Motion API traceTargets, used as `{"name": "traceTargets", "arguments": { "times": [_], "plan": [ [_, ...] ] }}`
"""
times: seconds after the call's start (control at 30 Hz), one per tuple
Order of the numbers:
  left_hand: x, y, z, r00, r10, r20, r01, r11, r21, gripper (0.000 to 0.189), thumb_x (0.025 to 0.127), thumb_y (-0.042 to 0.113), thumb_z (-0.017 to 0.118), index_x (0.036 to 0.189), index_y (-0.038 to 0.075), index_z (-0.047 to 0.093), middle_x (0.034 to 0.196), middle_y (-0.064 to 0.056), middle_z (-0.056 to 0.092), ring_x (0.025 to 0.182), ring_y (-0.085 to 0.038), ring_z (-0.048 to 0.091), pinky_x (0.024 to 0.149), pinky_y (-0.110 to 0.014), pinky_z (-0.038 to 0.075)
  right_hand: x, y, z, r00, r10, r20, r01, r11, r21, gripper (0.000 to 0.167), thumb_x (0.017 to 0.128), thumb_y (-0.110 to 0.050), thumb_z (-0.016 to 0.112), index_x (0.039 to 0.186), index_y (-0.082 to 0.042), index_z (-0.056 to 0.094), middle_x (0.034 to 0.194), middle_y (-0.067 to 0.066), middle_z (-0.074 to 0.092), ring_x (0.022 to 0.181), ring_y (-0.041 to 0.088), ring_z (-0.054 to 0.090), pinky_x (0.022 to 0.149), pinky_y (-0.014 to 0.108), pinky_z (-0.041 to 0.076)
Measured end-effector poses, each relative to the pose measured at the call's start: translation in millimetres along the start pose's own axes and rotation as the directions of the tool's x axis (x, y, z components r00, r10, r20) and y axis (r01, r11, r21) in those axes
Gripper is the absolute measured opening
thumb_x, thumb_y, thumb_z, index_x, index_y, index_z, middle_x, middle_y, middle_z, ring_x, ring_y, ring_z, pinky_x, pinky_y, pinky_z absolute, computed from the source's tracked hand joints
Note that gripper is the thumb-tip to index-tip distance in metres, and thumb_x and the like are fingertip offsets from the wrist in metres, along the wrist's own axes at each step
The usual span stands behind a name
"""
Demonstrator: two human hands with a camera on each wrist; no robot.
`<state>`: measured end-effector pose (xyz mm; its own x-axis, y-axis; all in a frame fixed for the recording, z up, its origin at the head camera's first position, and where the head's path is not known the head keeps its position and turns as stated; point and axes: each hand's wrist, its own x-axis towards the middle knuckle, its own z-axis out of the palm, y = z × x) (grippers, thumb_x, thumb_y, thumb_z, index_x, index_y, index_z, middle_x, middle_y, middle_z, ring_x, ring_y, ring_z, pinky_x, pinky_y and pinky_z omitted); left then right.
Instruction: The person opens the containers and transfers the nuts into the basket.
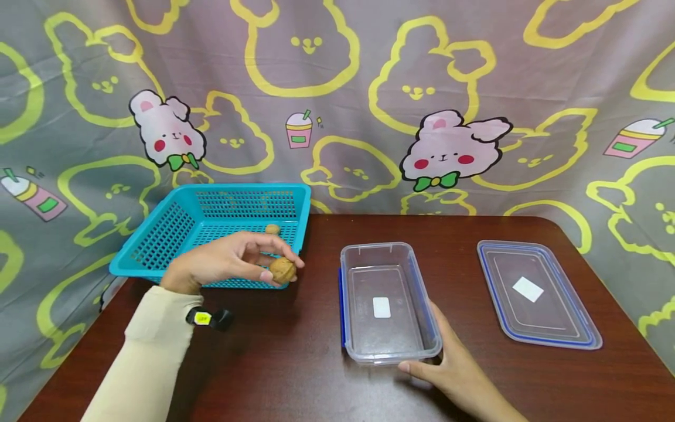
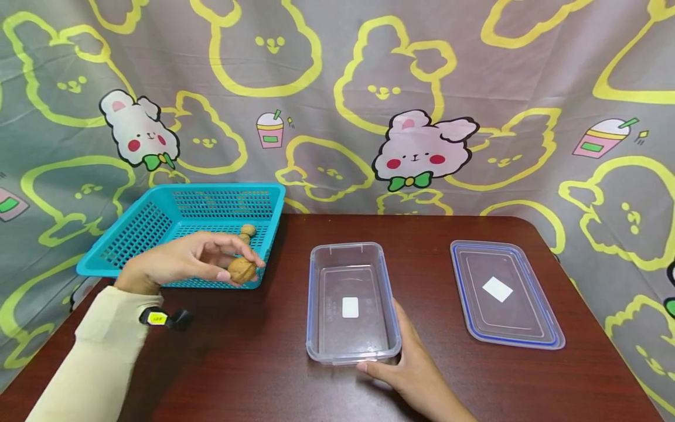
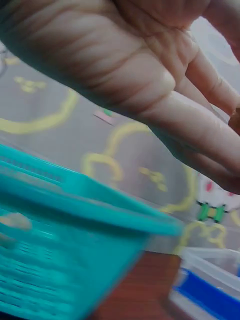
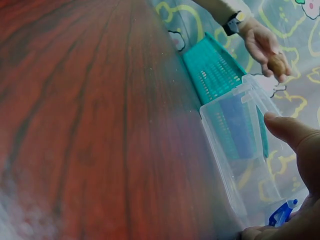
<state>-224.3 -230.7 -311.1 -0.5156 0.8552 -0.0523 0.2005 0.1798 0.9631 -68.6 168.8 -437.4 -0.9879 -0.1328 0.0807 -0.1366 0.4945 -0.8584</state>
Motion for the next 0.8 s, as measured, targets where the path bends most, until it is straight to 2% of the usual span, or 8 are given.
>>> {"name": "traceTargets", "arguments": {
  "times": [0.13, 0.23, 0.4, 0.47, 0.53, 0.63, 0.67, 0.8],
  "plan": [
    [-27.2, -8.6, -19.3, 0.994, -0.034, -0.108, 0.031, 0.999, -0.029, 0.037, 0.103, -0.002, 0.061, 0.139, 0.001, 0.059, 0.14, -0.014, 0.065, 0.118, -0.03, 0.069, 0.1, -0.048, 0.06, 0.2, 0.0, -0.2, 1.0, 0.003, 0.004, -0.003, 1.0, -0.002, 0.115, 0.077, -0.029, 0.094, 0.167, -0.022, 0.022, 0.162, 0.015, 0.044, 0.138, 0.035, 0.051, 0.107, 0.036, 0.046],
    [-45.0, -17.7, -33.4, 0.988, -0.03, -0.149, 0.02, 0.997, -0.071, 0.037, 0.103, -0.006, 0.055, 0.14, 0.003, 0.059, 0.142, -0.01, 0.063, 0.122, -0.028, 0.067, 0.102, -0.047, 0.059, 0.4, -0.4, -0.5, 1.0, 0.02, 0.006, -0.02, 1.0, -0.005, 0.115, 0.077, -0.03, 0.094, 0.167, -0.023, 0.021, 0.162, 0.015, 0.045, 0.138, 0.034, 0.051, 0.107, 0.043, 0.046],
    [-68.0, -32.0, -55.4, 0.978, -0.028, -0.206, 0.001, 0.992, -0.126, 0.039, 0.106, -0.008, 0.049, 0.14, 0.007, 0.059, 0.145, -0.003, 0.061, 0.122, -0.019, 0.067, 0.101, -0.038, 0.06, 0.2, 0.1, -0.8, 1.0, 0.008, 0.005, -0.008, 1.0, 0.0, 0.116, 0.078, -0.027, 0.094, 0.167, -0.023, 0.021, 0.163, 0.015, 0.044, 0.139, 0.035, 0.051, 0.106, 0.035, 0.046],
    [-75.9, -36.3, -62.5, 0.966, -0.043, -0.254, 0.015, 0.994, -0.111, 0.039, 0.106, -0.006, 0.049, 0.14, 0.01, 0.06, 0.143, 0.002, 0.062, 0.111, -0.012, 0.07, 0.088, -0.023, 0.063, 0.1, 0.3, -0.9, 1.0, 0.006, 0.007, -0.006, 1.0, 0.004, 0.115, 0.078, -0.027, 0.093, 0.167, -0.023, 0.021, 0.163, 0.015, 0.044, 0.139, 0.035, 0.051, 0.105, 0.032, 0.046],
    [-82.5, -39.5, -67.9, 0.95, -0.063, -0.305, 0.028, 0.993, -0.117, 0.038, 0.106, -0.006, 0.049, 0.138, 0.012, 0.061, 0.139, 0.005, 0.063, 0.106, -0.009, 0.071, 0.084, -0.019, 0.062, 0.2, 0.0, -0.9, 1.0, 0.009, 0.008, -0.009, 1.0, 0.005, 0.115, 0.078, -0.028, 0.093, 0.167, -0.024, 0.021, 0.163, 0.015, 0.044, 0.139, 0.035, 0.051, 0.105, 0.033, 0.046],
    [-89.0, -43.4, -74.7, 0.924, -0.098, -0.369, 0.048, 0.989, -0.142, 0.037, 0.106, -0.006, 0.05, 0.136, 0.013, 0.061, 0.137, 0.008, 0.066, 0.108, -0.008, 0.072, 0.085, -0.019, 0.062, 0.1, -0.6, -0.6, 1.0, 0.015, 0.008, -0.015, 1.0, 0.0, 0.115, 0.078, -0.028, 0.094, 0.167, -0.024, 0.021, 0.162, 0.015, 0.044, 0.138, 0.035, 0.051, 0.105, 0.034, 0.047],
    [-90.0, -44.5, -76.5, 0.916, -0.11, -0.387, 0.055, 0.987, -0.152, 0.037, 0.106, -0.006, 0.051, 0.136, 0.013, 0.061, 0.136, 0.008, 0.067, 0.112, -0.01, 0.071, 0.09, -0.023, 0.062, 0.1, -0.8, -0.6, 1.0, 0.014, 0.007, -0.014, 1.0, -0.002, 0.115, 0.078, -0.028, 0.094, 0.167, -0.023, 0.021, 0.162, 0.015, 0.045, 0.138, 0.035, 0.051, 0.105, 0.032, 0.046],
    [-89.5, -49.5, -83.6, 0.869, -0.172, -0.463, 0.087, 0.976, -0.2, 0.034, 0.105, -0.003, 0.055, 0.135, 0.013, 0.059, 0.132, 0.007, 0.068, 0.114, -0.014, 0.072, 0.093, -0.029, 0.062, 0.6, -1.6, -0.5, 1.0, 0.011, 0.007, -0.011, 1.0, 0.0, 0.115, 0.077, -0.028, 0.094, 0.167, -0.022, 0.021, 0.162, 0.015, 0.044, 0.138, 0.035, 0.051, 0.104, 0.03, 0.046]
  ]
}}
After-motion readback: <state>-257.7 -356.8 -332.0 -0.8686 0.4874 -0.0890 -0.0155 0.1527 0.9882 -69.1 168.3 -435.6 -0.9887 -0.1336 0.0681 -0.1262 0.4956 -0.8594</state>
